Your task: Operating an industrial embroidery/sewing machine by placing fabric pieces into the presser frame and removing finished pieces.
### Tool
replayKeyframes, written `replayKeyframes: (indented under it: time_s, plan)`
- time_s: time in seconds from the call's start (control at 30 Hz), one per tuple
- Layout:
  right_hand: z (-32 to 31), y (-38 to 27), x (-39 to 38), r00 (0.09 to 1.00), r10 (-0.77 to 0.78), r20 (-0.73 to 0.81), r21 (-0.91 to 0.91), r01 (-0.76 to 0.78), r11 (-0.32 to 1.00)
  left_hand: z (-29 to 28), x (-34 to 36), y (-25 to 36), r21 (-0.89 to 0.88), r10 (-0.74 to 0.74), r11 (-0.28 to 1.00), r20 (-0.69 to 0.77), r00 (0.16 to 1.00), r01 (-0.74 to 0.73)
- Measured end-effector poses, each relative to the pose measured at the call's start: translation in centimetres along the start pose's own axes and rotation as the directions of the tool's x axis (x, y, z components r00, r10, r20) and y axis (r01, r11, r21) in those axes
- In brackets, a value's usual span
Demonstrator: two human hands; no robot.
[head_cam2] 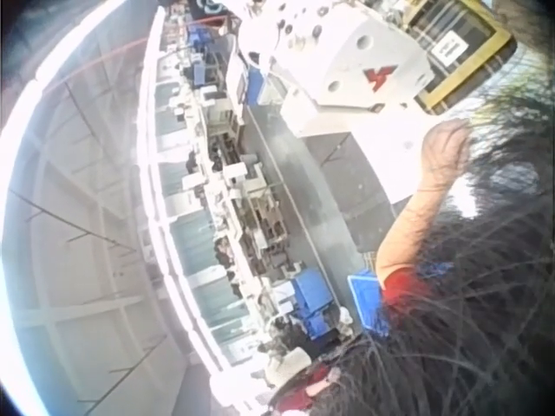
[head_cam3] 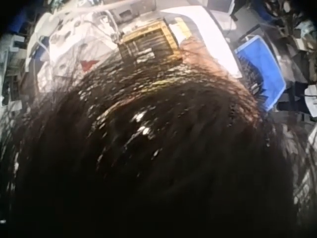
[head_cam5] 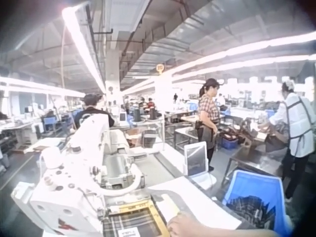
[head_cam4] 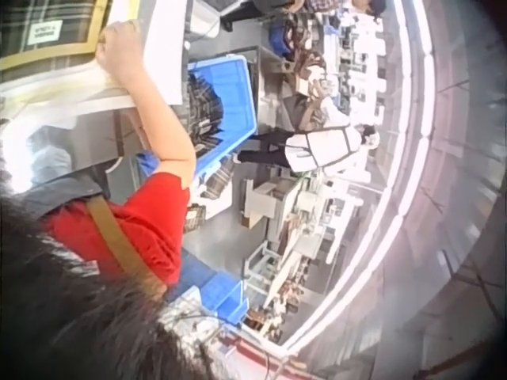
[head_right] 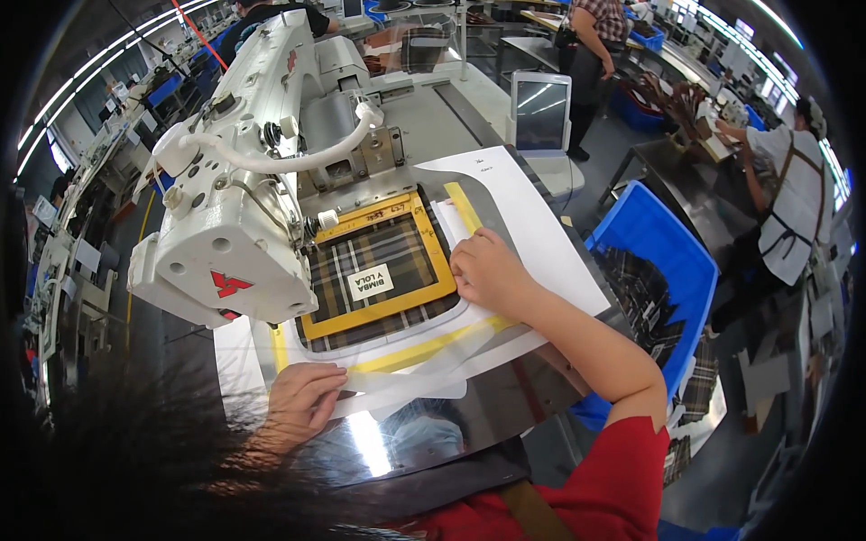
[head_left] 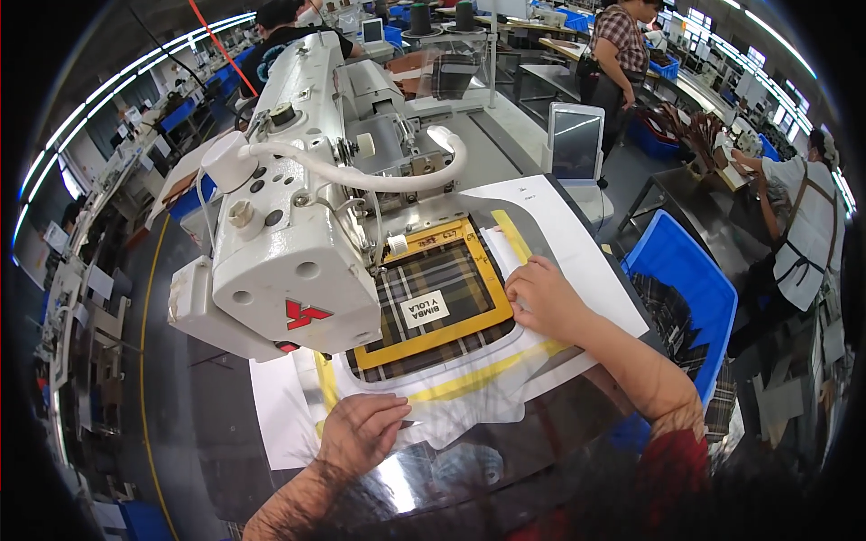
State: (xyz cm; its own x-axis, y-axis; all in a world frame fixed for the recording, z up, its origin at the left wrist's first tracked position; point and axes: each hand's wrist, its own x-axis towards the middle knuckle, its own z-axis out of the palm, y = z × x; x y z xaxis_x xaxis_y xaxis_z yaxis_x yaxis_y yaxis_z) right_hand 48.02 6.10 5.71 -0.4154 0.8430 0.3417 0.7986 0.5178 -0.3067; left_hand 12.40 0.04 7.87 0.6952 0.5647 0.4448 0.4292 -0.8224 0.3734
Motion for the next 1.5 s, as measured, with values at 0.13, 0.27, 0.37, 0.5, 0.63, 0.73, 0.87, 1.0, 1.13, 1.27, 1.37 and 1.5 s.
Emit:
replayKeyframes:
  time_s: [0.13, 0.27, 0.37, 0.5, 0.63, 0.73, 0.87, 1.0, 1.13, 1.27, 1.37, 1.5]
  plan:
    - [-1.5, 0.4, 0.2, 1.0, 0.001, -0.029, 0.198, 0.005, 0.98, -0.1, 0.3, 0.4, -0.015, -0.003, 1.0, -0.018, 1.0, 0.003]
    - [-1.9, 0.4, 0.4, 0.983, 0.142, 0.118, 0.269, -0.169, 0.948, 0.0, 0.4, 0.3, -0.022, -0.002, 1.0, 0.004, 1.0, 0.002]
    - [-1.2, 0.6, 0.4, 0.978, 0.143, 0.155, 0.259, -0.179, 0.949, 0.3, 0.6, 0.3, -0.053, -0.017, 0.998, 0.018, 1.0, 0.018]
    - [-0.7, -0.2, 0.3, 0.971, 0.192, 0.144, 0.305, -0.228, 0.925, 0.3, 0.3, 0.1, -0.044, -0.019, 0.999, 0.036, 0.999, 0.02]
    - [0.5, 0.0, 0.0, 0.999, 0.041, -0.025, 0.157, -0.037, 0.987, 0.4, 0.3, -0.1, -0.028, -0.007, 1.0, -0.001, 1.0, 0.007]
    - [0.4, 0.2, 0.0, 0.993, 0.118, -0.027, 0.19, -0.111, 0.975, 0.4, 0.4, 0.0, -0.023, -0.007, 1.0, 0.006, 1.0, 0.007]
    - [-1.1, 0.4, 0.2, 0.996, 0.077, 0.042, 0.286, -0.086, 0.954, 0.3, 0.3, 0.0, -0.019, -0.01, 1.0, 0.02, 1.0, 0.011]
    - [-1.2, -0.1, 0.5, 0.99, 0.104, 0.09, 0.267, -0.125, 0.956, 0.4, 0.3, 0.2, -0.012, -0.019, 1.0, 0.02, 1.0, 0.019]
    - [-1.4, -0.6, 0.6, 0.963, 0.19, 0.19, 0.324, -0.244, 0.914, 0.3, 0.3, 0.1, -0.022, -0.012, 1.0, 0.038, 0.999, 0.013]
    - [-0.2, 0.2, 0.3, 0.993, 0.075, 0.095, 0.256, -0.098, 0.962, 0.3, 0.2, 0.0, -0.001, -0.019, 1.0, 0.024, 1.0, 0.019]
    - [-0.3, 0.5, 0.9, 0.997, 0.001, 0.082, 0.179, -0.015, 0.984, 0.1, 0.2, 0.0, -0.007, -0.011, 1.0, 0.004, 1.0, 0.011]
    - [-0.5, 0.4, 1.5, 0.995, -0.098, -0.002, 0.165, 0.097, 0.982, -0.3, 0.3, 0.4, 0.02, -0.009, 1.0, -0.009, 1.0, 0.009]
